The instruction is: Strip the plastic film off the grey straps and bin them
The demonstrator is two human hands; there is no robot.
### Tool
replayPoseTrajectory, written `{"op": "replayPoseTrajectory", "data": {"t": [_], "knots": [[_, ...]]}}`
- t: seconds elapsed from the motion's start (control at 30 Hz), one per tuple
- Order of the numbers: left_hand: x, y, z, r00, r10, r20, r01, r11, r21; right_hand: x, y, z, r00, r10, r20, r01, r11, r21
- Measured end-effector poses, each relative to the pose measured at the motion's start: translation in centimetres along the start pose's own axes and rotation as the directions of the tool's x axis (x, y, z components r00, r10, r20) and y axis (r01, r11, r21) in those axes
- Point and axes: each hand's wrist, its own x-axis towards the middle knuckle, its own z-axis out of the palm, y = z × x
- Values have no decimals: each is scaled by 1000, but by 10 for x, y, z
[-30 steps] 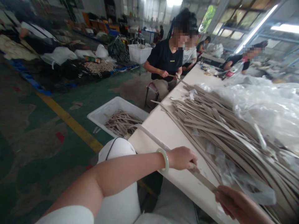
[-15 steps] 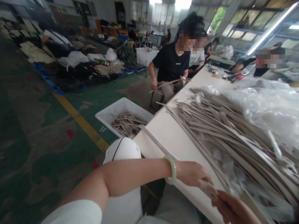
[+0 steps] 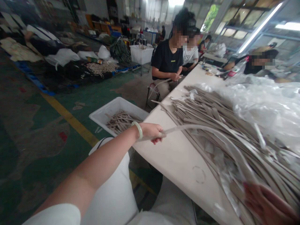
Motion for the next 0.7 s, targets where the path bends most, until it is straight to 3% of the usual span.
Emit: {"op": "replayPoseTrajectory", "data": {"t": [0.03, 0.07, 0.13, 0.2, 0.27, 0.4, 0.47, 0.57, 0.6, 0.7], "knots": [[3, 8, 8, 997, 79, -12, -79, 971, -227, -5, -19, 27, 999, 14, 46, -21, 988, 156], [7, 16, 17, 988, 145, -54, -154, 873, -462, -10, -38, 57, 993, 8, 115, -43, 951, 305], [16, 28, 35, 969, 183, -165, -241, 573, -783, -17, -76, 118, 960, -73, 269, -70, 871, 486], [26, 34, 49, 960, 120, -253, -280, 394, -875, -19, -107, 168, 954, -92, 286, -104, 791, 602], [34, 34, 58, 934, 38, -355, -347, 331, -878, -20, -128, 199, 940, -30, 340, -228, 688, 689], [45, 26, 65, 856, -24, -516, -469, 381, -797, -19, -139, 221, 882, 117, 457, -443, 539, 716], [48, 20, 68, 828, -52, -559, -479, 454, -751, -17, -136, 224, 901, 161, 404, -421, 556, 716], [47, 11, 80, 782, -163, -602, -430, 559, -709, -8, -129, 226, 953, 181, 243, -301, 654, 694], [45, 9, 85, 791, -188, -582, -394, 571, -720, -5, -129, 226, 961, 174, 214, -275, 683, 677], [39, 8, 102, 924, -183, -337, -200, 519, -831, 1, -129, 229, 954, 147, 261, -282, 732, 620]]}}
